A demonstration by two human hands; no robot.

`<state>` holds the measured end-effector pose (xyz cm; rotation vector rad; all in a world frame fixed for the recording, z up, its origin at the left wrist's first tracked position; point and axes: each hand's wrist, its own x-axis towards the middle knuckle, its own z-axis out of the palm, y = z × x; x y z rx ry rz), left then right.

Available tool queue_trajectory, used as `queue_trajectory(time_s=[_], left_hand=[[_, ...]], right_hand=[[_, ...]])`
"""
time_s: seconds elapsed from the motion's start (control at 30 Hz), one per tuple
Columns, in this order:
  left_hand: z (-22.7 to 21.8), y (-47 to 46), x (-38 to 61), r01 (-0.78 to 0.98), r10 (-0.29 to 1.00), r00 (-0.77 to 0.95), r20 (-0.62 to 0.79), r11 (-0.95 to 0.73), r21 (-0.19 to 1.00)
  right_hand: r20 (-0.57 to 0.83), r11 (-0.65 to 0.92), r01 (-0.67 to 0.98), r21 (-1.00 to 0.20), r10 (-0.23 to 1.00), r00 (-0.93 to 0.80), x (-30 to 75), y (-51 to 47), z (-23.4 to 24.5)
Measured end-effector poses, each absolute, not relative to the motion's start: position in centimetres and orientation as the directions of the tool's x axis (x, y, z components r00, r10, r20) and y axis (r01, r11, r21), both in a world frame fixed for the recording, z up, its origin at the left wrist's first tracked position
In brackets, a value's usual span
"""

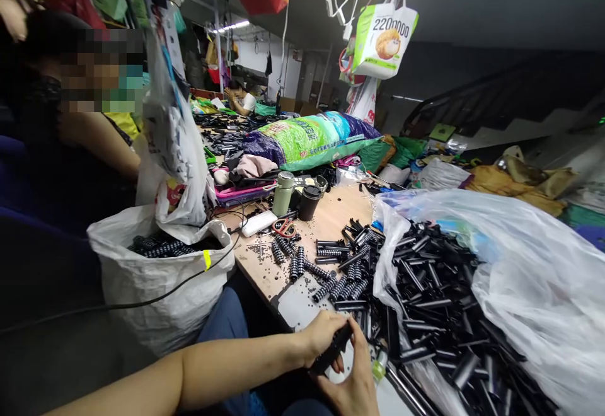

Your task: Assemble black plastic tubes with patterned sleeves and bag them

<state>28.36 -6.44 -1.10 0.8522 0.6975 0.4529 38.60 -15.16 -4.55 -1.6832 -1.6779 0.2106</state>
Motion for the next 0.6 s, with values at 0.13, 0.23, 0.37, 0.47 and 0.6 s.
queue_trajectory(time_s=[0.13, 0.23, 0.37, 0.47, 0.6], left_hand=[[-1.1, -6.3, 28.9, 0.012, 0.581, 0.706, -0.405, 0.563, 0.826], [-1.4, -6.4, 28.5, 0.100, 0.676, 0.680, -0.284, 0.298, 0.949], [-2.7, -7.3, 27.1, 0.187, 0.728, 0.672, 0.140, -0.349, 0.918], [-4.7, -7.8, 27.3, 0.350, 0.570, 0.793, 0.216, -0.715, 0.605], [-7.6, -6.4, 28.6, 0.309, 0.390, 0.883, 0.261, -0.902, 0.303]], right_hand=[[0.407, 0.144, 0.848, -0.510, 0.909, 0.091, 39.0, -15.0, -4.8], [0.456, 0.125, 0.890, -0.438, 0.884, 0.100, 40.0, -14.7, -6.3], [0.511, 0.021, 0.929, -0.370, 0.840, 0.184, 42.1, -14.1, -10.1], [0.512, -0.038, 0.952, -0.303, 0.836, 0.196, 43.0, -14.0, -13.0], [0.556, 0.059, 0.980, -0.192, 0.829, 0.059, 45.3, -15.8, -14.0]])
